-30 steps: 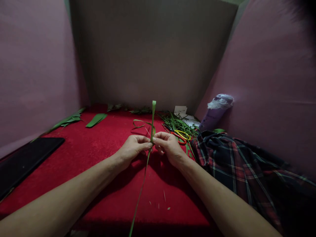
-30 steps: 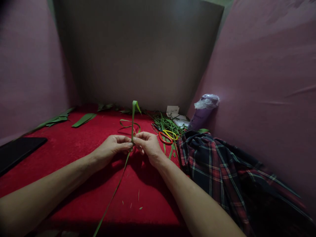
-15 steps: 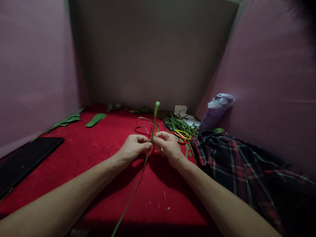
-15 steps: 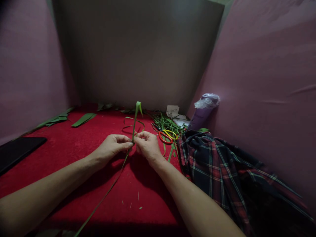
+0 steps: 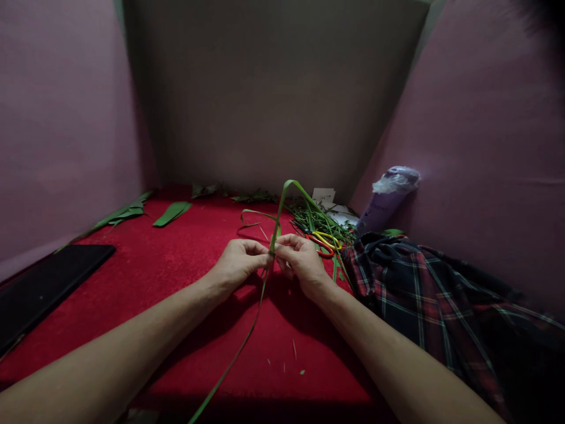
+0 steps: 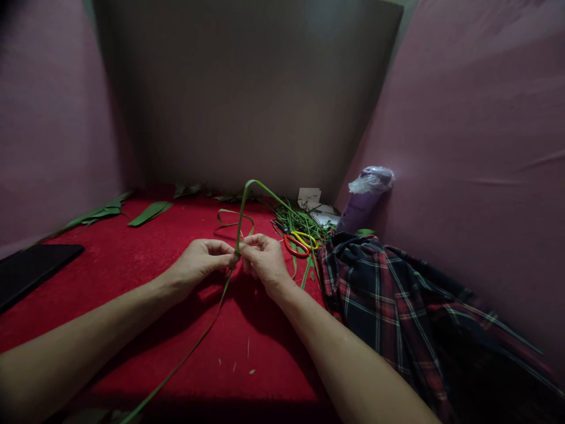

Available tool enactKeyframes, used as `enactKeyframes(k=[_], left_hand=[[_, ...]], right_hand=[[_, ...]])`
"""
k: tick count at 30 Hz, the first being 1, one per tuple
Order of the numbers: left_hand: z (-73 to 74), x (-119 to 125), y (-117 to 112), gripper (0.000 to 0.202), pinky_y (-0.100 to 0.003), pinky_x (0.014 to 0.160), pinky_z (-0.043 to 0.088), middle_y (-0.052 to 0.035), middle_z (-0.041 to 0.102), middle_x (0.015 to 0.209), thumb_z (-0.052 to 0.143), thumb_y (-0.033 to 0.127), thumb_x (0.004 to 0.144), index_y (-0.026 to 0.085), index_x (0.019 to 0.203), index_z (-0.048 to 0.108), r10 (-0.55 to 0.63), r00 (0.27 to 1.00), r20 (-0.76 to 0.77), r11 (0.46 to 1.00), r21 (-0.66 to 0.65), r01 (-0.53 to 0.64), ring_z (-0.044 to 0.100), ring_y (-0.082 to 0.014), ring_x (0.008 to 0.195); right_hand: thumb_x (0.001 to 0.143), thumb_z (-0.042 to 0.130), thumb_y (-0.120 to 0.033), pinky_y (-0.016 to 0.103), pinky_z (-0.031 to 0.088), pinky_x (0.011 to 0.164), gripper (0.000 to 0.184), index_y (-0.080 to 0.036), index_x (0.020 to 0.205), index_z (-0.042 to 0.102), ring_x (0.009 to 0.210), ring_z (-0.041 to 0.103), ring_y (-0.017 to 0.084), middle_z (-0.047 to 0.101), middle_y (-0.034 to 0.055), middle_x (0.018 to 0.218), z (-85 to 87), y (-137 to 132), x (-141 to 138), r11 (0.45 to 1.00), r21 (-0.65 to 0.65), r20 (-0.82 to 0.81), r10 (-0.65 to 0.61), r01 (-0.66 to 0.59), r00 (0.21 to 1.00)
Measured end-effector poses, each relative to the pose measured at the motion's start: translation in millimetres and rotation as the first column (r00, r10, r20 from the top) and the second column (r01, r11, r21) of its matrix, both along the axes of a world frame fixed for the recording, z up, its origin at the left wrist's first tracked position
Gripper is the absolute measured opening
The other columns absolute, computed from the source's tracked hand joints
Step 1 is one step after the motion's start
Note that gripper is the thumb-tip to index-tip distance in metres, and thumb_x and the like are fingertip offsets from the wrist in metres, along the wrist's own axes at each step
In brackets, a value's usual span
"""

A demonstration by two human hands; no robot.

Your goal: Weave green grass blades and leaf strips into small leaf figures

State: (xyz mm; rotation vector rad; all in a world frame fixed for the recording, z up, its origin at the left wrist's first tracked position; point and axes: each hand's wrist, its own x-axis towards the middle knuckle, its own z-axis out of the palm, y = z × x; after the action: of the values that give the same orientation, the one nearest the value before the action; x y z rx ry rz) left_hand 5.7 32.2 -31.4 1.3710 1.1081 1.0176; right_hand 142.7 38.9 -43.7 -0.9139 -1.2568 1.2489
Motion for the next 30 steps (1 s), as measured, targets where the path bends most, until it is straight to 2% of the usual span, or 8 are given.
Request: enactKeyframes(k=[4,14,19,23,30], left_hand=[[1.2,-0.5,-0.4,0.017,-0.020,0.043,0.030,0.0030,0.051,0.046,0.068,0.026,0.056,0.012,0.058,0.058,0.011,1.000,-0.009,1.000,-0.008,-0.011,0.040,-0.0063,0.041],[1.7,0.2,-0.1,0.015,-0.020,0.042,0.031,0.0031,0.050,0.045,0.066,0.024,0.056,0.012,0.056,0.058,0.039,0.999,-0.032,0.999,-0.013,-0.040,0.041,-0.0062,0.040],[-3.4,1.0,2.8,0.013,-0.020,0.042,0.032,0.0013,0.054,0.047,0.066,0.023,0.056,0.012,0.056,0.059,0.068,0.994,-0.090,0.995,0.082,-0.061,0.043,-0.0071,0.041],[-6.0,0.7,4.1,0.011,-0.021,0.045,0.034,0.0004,0.056,0.050,0.063,0.022,0.058,0.011,0.058,0.062,0.072,0.986,-0.152,0.983,0.178,-0.044,0.044,-0.0080,0.043],[-11.6,2.0,4.4,0.014,-0.022,0.045,0.036,-0.0013,0.058,0.052,0.062,0.025,0.060,0.011,0.061,0.062,0.034,0.988,-0.151,0.988,0.154,-0.010,0.047,-0.0098,0.045]], right_hand=[[0.063,0.064,-0.025,0.014,0.021,0.028,0.020,-0.017,0.070,0.047,0.029,0.031,0.004,0.041,-0.0101,0.038,-1.4,1.1,0.5,0.999,0.027,-0.031,-0.018,0.019,0.999],[0.064,0.063,-0.027,0.018,0.023,0.031,0.014,-0.015,0.066,0.056,0.032,0.035,0.005,0.047,-0.0060,0.042,0.0,0.2,0.5,0.996,0.068,0.030,-0.057,0.055,0.998],[0.065,0.061,-0.028,0.018,0.024,0.032,0.014,-0.015,0.062,0.056,0.032,0.034,0.005,0.047,-0.0051,0.041,-2.0,2.2,0.0,0.990,0.115,0.129,-0.097,0.083,0.987],[0.065,0.059,-0.025,0.018,0.024,0.033,0.013,-0.016,0.058,0.053,0.032,0.034,0.005,0.048,-0.0049,0.041,-2.7,2.3,0.6,0.990,0.120,0.140,-0.096,0.080,0.985],[0.064,0.052,-0.018,0.016,0.024,0.034,0.011,-0.015,0.053,0.049,0.035,0.034,0.005,0.044,-0.0052,0.041,-1.8,0.8,1.9,0.989,0.117,0.166,-0.107,0.088,0.980]])
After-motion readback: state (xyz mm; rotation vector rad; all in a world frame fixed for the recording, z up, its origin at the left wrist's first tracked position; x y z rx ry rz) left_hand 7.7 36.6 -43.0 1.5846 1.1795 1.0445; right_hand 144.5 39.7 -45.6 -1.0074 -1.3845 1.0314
